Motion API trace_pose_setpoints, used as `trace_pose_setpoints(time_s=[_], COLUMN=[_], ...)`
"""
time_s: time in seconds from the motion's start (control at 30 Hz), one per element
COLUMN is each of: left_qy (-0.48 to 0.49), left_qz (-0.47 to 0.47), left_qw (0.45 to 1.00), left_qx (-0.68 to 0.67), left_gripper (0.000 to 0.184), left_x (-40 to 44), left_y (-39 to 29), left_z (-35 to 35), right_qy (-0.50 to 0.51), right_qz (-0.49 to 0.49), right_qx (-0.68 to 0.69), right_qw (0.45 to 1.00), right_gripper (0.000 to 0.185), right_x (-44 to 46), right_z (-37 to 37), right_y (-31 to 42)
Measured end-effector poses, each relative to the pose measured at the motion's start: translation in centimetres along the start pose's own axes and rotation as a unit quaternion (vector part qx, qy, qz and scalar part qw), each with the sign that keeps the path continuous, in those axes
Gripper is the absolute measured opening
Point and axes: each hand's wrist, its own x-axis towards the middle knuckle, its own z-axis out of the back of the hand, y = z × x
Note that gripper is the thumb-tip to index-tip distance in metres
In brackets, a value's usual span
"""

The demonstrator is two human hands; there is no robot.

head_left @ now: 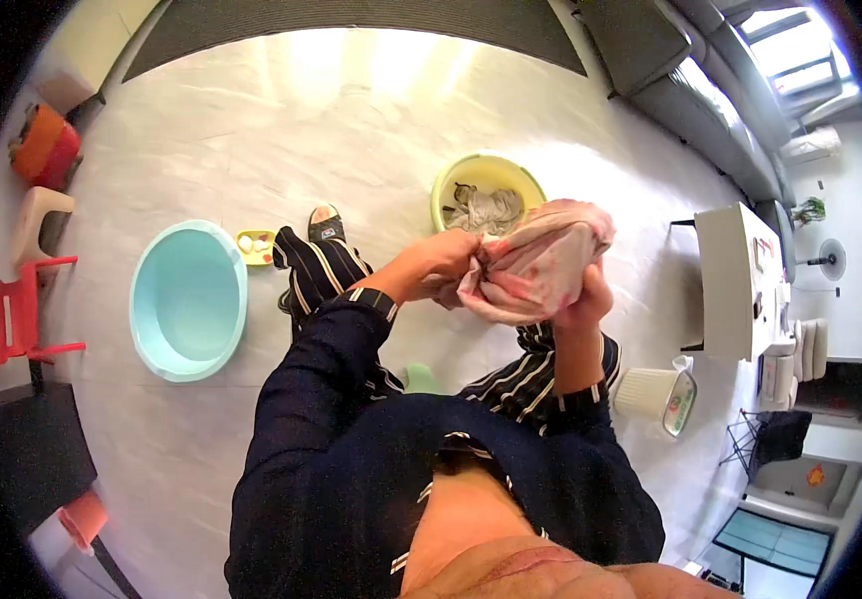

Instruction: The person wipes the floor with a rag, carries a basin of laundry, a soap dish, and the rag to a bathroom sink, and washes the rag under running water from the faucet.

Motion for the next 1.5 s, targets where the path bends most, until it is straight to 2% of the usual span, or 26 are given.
trace_pose_setpoints(time_s=[0.03, 0.07, 0.1, 0.13, 0.17, 0.2, 0.27, 0.3, 0.37, 0.43, 0.53, 0.6, 0.63, 0.7, 0.77, 0.87, 0.93, 1.0, 1.03, 1.13, 1.2, 1.27, 1.33, 1.37, 1.47, 1.5], left_qy=[-0.021, -0.042, -0.061, -0.079, -0.123, -0.133, -0.152, -0.145, -0.113, -0.089, -0.062, -0.029, -0.016, -0.023, -0.012, -0.042, -0.063, -0.066, -0.053, 0.050, 0.075, 0.055, 0.073, 0.077, 0.097, 0.103], left_qz=[0.004, 0.010, 0.009, 0.008, -0.018, -0.033, -0.063, -0.032, -0.032, -0.015, -0.043, -0.020, -0.006, 0.023, 0.036, 0.073, 0.112, 0.160, 0.169, 0.233, 0.227, 0.186, 0.201, 0.210, 0.212, 0.214], left_qw=[0.999, 0.995, 0.982, 0.960, 0.971, 0.977, 0.984, 0.988, 0.992, 0.992, 0.996, 0.987, 0.980, 0.975, 0.993, 0.993, 0.966, 0.912, 0.879, 0.796, 0.754, 0.776, 0.777, 0.777, 0.770, 0.766], left_qx=[0.046, 0.092, 0.181, 0.268, 0.204, 0.161, 0.074, 0.041, -0.044, -0.093, -0.040, -0.159, -0.197, -0.218, -0.108, 0.081, 0.223, 0.371, 0.443, 0.557, 0.612, 0.600, 0.592, 0.589, 0.594, 0.597], left_gripper=[0.041, 0.041, 0.040, 0.039, 0.034, 0.034, 0.032, 0.037, 0.039, 0.041, 0.045, 0.053, 0.054, 0.053, 0.052, 0.047, 0.044, 0.042, 0.041, 0.052, 0.029, 0.027, 0.041, 0.049, 0.048, 0.047], left_x=[-0.5, -1.2, -3.3, -4.5, -4.6, -4.5, -4.1, -4.2, -4.7, -4.6, -4.9, -5.5, -5.8, -6.0, -5.7, -5.0, -5.0, -5.2, -5.3, -5.5, -6.0, -6.4, -6.1, -5.8, -5.6, -5.5], left_y=[-0.8, -2.8, -9.8, -13.6, -13.3, -12.6, -11.7, -12.1, -13.1, -12.5, -12.6, -13.4, -14.4, -16.2, -15.9, -13.6, -13.1, -12.6, -13.4, -12.6, -11.1, -10.1, -10.0, -10.3, -11.5, -11.4], left_z=[0.2, 0.1, -1.3, -2.1, -1.9, -1.6, -0.7, -0.3, -0.7, -0.6, -1.0, -1.4, -1.6, -1.8, -1.0, -0.2, 0.1, 0.4, 0.1, 0.6, 1.2, 1.3, 1.1, 0.9, 0.3, 0.2], right_qy=[-0.054, -0.022, -0.082, -0.143, -0.191, -0.238, -0.258, -0.344, -0.384, -0.398, -0.389, -0.357, -0.289, -0.232, -0.198, -0.220, -0.218, -0.255, -0.222, -0.298, -0.283, -0.346, -0.398, -0.380, -0.288, -0.305], right_qz=[0.000, 0.010, -0.004, -0.019, -0.028, -0.083, -0.160, -0.223, -0.319, -0.340, -0.358, -0.357, -0.351, -0.292, -0.266, -0.208, -0.131, -0.140, -0.120, -0.141, -0.129, -0.118, -0.106, -0.037, 0.024, 0.044], right_qx=[0.036, 0.076, 0.103, 0.129, 0.128, 0.099, -0.018, -0.056, -0.074, -0.037, 0.014, 0.018, 0.038, 0.197, 0.322, 0.345, 0.109, 0.285, 0.326, 0.316, 0.233, 0.235, 0.188, 0.226, 0.132, 0.155], right_qw=[0.998, 0.997, 0.991, 0.981, 0.973, 0.963, 0.953, 0.910, 0.864, 0.851, 0.848, 0.863, 0.890, 0.907, 0.887, 0.889, 0.961, 0.913, 0.911, 0.890, 0.921, 0.901, 0.892, 0.896, 0.948, 0.939], right_gripper=[0.070, 0.062, 0.056, 0.050, 0.041, 0.040, 0.040, 0.038, 0.036, 0.038, 0.042, 0.045, 0.049, 0.051, 0.051, 0.053, 0.055, 0.056, 0.057, 0.060, 0.064, 0.063, 0.064, 0.065, 0.060, 0.060], right_x=[-0.7, -0.9, -1.2, -1.7, -1.9, -2.1, -4.0, -5.3, -7.0, -8.3, -8.2, -7.1, -6.6, -5.1, -3.6, -4.6, -5.5, -6.0, -5.7, -7.2, -7.3, -8.1, -6.3, -6.4, -4.2, -3.2], right_z=[0.1, 1.5, 3.1, 5.1, 7.9, 9.1, 12.6, 13.9, 11.4, 12.1, 11.5, 9.7, 8.5, 7.5, 5.0, 6.7, 6.5, 6.0, 5.5, 7.5, 8.6, 10.7, 8.5, 11.8, 13.7, 14.5], right_y=[-1.3, -2.1, -3.2, -4.5, -6.5, -8.0, -11.7, -13.3, -13.5, -15.9, -18.3, -18.5, -18.0, -18.1, -16.6, -18.2, -18.4, -16.4, -15.6, -14.6, -13.9, -13.9, -10.1, -10.9, -7.4, -6.3])
